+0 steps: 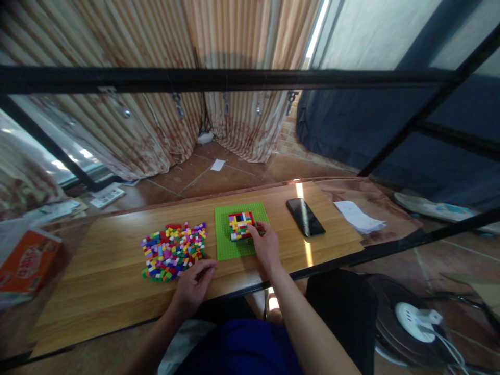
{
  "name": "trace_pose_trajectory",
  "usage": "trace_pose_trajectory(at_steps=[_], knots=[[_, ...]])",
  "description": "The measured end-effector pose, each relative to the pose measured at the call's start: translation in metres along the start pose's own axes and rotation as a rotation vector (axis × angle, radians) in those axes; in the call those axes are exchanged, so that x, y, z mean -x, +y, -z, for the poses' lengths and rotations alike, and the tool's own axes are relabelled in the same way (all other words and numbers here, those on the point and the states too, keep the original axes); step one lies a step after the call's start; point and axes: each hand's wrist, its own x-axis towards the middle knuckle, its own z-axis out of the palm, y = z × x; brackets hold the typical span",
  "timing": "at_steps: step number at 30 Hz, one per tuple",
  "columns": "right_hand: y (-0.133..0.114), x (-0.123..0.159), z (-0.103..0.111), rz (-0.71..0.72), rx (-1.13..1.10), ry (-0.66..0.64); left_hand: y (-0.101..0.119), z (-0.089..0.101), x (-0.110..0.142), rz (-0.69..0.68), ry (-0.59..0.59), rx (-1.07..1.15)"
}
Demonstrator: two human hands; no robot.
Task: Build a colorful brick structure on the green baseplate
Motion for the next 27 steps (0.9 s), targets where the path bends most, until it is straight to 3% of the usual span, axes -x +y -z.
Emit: trace_pose_trajectory(at_steps=[3,7,10,18,27], knots=[[-0.001,0.003,0.007,0.000,-0.116,0.063,0.001,0.000,-0.001,-0.007,0.002,-0.002],[-0.010,0.013,0.015,0.019,-0.111,0.173,0.003,0.001,0.000,-0.014,0.015,0.005],[-0.022,0.028,0.012,0.089,-0.090,0.162,0.006,0.001,0.004,-0.030,0.042,0.017],[-0.037,0.068,-0.037,0.462,0.164,-0.327,0.015,-0.001,0.013,-0.135,-0.006,-0.039],[-0.040,0.045,-0.075,0.670,0.419,-0.555,0.009,-0.003,0.013,-0.087,-0.027,-0.032]])
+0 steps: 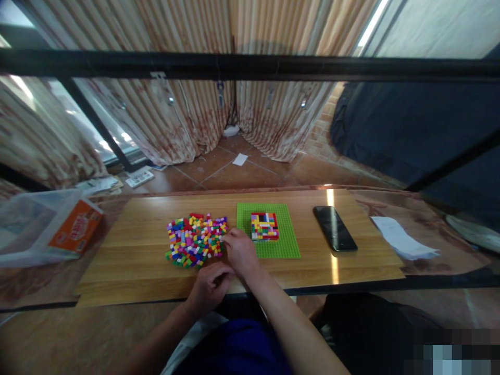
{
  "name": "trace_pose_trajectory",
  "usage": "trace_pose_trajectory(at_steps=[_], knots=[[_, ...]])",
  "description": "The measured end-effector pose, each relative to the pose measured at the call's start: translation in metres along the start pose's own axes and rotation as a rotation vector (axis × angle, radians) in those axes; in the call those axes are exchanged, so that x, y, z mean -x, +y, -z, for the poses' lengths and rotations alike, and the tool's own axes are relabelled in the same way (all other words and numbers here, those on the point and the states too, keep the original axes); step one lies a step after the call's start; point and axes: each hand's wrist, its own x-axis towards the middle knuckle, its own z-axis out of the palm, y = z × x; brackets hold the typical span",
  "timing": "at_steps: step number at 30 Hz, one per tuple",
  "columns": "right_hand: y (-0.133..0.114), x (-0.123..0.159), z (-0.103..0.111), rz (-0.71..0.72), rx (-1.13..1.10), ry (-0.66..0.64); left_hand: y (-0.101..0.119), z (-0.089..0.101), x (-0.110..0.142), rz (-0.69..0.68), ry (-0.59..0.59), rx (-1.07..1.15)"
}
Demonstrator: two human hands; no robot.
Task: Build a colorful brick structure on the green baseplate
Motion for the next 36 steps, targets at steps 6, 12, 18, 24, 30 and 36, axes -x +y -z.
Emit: trace_pose_trajectory(at_steps=[6,12,18,24,30,36], knots=[[0.003,-0.010,-0.003,0.053,0.090,-0.107,0.000,-0.001,-0.001,0.020,-0.001,0.003],[0.002,-0.007,0.002,0.064,0.162,-0.153,0.001,-0.001,-0.002,0.009,0.003,-0.012],[-0.001,0.009,0.011,0.011,0.045,-0.008,0.001,0.000,-0.003,-0.004,0.007,-0.050],[0.009,0.043,0.027,-0.151,-0.124,0.172,0.001,0.001,-0.003,-0.007,-0.017,-0.041],[0.030,0.064,0.047,-0.298,-0.164,0.358,0.005,0.002,-0.005,-0.007,-0.018,-0.053],[0.039,0.057,0.058,-0.327,-0.143,0.474,0.006,0.003,-0.005,0.005,-0.021,-0.053]])
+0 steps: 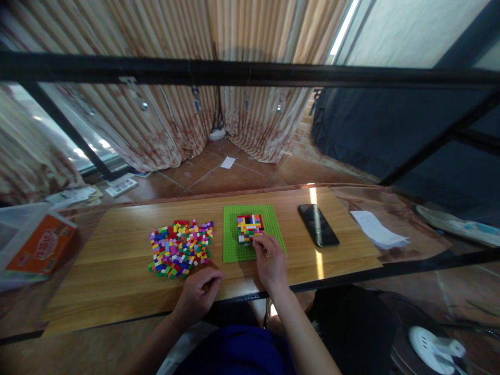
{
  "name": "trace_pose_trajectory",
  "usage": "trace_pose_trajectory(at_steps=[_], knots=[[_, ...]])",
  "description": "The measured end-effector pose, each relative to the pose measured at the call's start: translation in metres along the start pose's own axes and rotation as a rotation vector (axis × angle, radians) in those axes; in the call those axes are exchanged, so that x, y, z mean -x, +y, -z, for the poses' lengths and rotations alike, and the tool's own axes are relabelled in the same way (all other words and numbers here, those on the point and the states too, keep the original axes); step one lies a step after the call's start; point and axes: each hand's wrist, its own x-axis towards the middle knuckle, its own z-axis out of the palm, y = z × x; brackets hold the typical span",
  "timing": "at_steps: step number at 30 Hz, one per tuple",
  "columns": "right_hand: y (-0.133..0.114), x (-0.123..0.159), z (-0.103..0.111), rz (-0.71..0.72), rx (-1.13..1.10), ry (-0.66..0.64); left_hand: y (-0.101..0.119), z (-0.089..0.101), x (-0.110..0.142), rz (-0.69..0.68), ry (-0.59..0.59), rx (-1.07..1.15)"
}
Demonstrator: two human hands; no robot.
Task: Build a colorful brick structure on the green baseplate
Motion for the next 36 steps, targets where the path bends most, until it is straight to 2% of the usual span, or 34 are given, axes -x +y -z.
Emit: trace_pose_trajectory(at_steps=[7,11,15,21,36], knots=[[0.009,-0.016,-0.010,0.080,0.055,0.067,-0.002,-0.001,0.000,-0.011,0.003,-0.009],[0.015,-0.018,-0.012,0.071,0.103,0.089,-0.002,-0.002,0.000,-0.009,0.005,-0.013],[0.017,-0.018,-0.014,-0.009,0.022,0.107,-0.003,-0.002,0.000,-0.006,0.010,-0.008],[0.021,-0.021,-0.019,-0.208,-0.250,0.115,-0.005,-0.003,0.000,0.000,-0.009,-0.014],[0.034,-0.025,-0.027,-0.319,-0.377,0.125,-0.007,-0.003,0.001,-0.005,-0.005,-0.017]])
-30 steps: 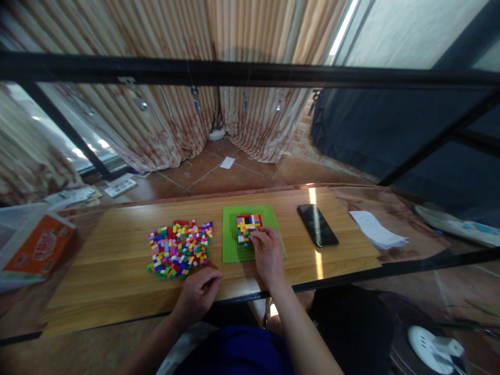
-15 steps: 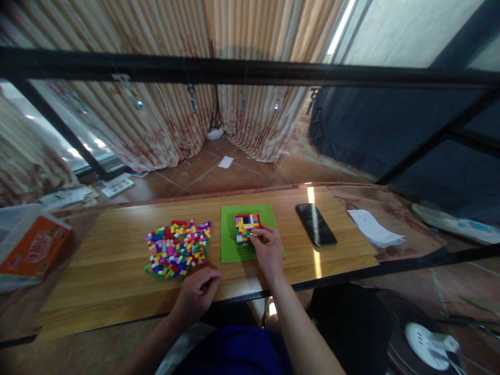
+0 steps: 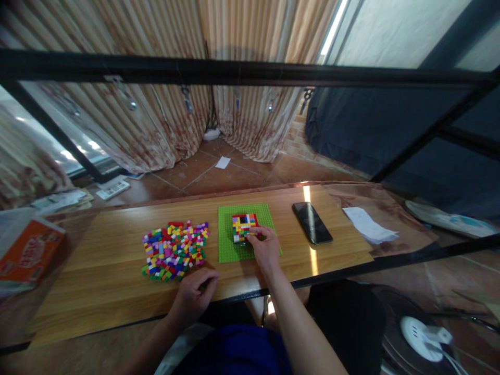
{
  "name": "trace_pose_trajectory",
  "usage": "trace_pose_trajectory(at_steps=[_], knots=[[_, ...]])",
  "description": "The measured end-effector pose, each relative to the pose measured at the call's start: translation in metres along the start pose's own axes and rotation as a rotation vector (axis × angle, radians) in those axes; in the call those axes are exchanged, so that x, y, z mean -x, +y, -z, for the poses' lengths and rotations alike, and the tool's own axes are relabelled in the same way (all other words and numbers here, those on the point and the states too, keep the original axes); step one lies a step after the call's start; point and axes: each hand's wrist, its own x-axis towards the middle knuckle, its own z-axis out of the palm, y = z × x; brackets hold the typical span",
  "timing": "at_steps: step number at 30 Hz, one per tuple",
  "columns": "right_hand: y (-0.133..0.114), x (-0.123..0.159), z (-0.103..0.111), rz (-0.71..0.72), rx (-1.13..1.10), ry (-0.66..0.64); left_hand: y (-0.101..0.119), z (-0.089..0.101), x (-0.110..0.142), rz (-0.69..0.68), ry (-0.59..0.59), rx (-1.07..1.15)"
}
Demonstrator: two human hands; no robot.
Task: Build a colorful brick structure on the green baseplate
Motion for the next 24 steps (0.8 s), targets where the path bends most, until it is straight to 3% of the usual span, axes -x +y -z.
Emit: trace_pose_trajectory(at_steps=[12,18,20,24], knots=[[0.000,0.002,0.007,0.057,0.021,-0.040,-0.001,0.001,0.000,-0.024,-0.015,-0.001],[-0.030,0.016,0.007,0.246,0.198,0.038,0.001,0.000,-0.001,-0.030,0.002,0.001],[-0.043,0.024,-0.001,0.314,0.217,-0.047,0.001,-0.001,-0.001,-0.031,0.002,0.009],[-0.056,0.039,-0.028,0.368,0.282,-0.366,0.000,-0.002,0.000,-0.028,0.002,0.028]])
